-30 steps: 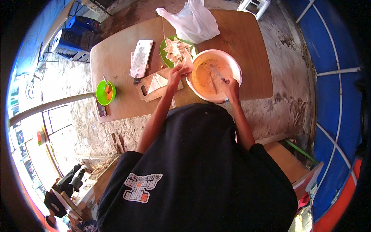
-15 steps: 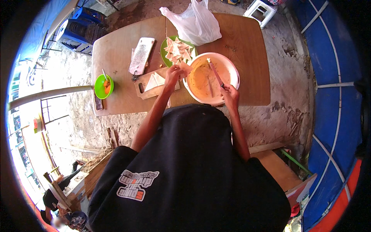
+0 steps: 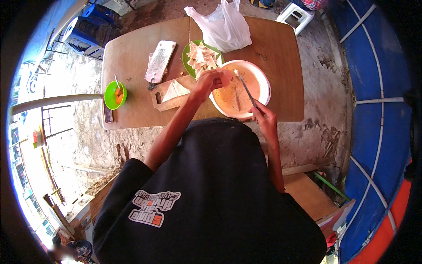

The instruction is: The person repeatedly scoops a paste from a bowl with a knife and spreads it onto small triangular wrappers, then folds each wrapper and places it on a plate. The process is repeated for multiple units.

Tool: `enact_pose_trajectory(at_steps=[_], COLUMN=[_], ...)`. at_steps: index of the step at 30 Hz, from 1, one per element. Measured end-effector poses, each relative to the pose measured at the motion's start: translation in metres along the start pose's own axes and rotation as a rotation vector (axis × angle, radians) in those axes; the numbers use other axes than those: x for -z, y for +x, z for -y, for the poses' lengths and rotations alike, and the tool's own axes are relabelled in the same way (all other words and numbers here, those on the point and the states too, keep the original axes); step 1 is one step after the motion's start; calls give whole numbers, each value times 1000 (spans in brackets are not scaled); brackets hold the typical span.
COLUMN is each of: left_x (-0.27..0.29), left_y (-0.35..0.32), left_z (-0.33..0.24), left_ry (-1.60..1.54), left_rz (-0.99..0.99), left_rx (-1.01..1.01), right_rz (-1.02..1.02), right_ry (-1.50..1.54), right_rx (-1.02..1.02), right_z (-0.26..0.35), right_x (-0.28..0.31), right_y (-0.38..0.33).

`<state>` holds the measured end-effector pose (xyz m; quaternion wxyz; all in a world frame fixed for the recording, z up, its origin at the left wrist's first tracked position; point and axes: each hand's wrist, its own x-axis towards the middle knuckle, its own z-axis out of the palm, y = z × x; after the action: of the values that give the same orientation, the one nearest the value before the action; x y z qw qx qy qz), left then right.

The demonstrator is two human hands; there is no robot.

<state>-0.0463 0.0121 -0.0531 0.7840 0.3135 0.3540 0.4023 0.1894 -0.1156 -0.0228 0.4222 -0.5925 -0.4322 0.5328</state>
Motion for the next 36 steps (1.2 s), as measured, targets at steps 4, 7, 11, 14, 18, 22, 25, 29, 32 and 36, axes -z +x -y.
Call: enact_pose_trajectory(at_steps=[4,7,11,14,18,22,25,29,32,36], left_x=[-15,-23,-24,-20,-18,-20,-23,-26,-26,-28], left_y=[-5,-9,-11,-10,-11,-15,-15,-19,-20,-20], left_z=[-8,-14,-13,-10,-13,-22,-27,-28,-28,-28], left_ry=[-50,-93,-146,-175,-269,-459,-610,-678,-631,-776], left_rz=[42,31,-60,-58,-49,-12,139,205,233,345], left_rx=[8,28,39,33,48,99,114,116,85,100], right_rz=[-5,-33,-101,-134,-162,-69,-12,46,31,-43], right_ry=[-239,-422,-618,-678,-503,17,164,180,177,156], right_rx=[212,337,406,387,318,-38,-95,-124,-122,-44], right_z=[7,8,8,6,6,16,31,49,52,47], right_x=[-8,-12,-13,-7,1,-3,-13,-16,-16,-19], right_y=[4,3,-3,-11,-18,-20,-18,-19,-20,-18])
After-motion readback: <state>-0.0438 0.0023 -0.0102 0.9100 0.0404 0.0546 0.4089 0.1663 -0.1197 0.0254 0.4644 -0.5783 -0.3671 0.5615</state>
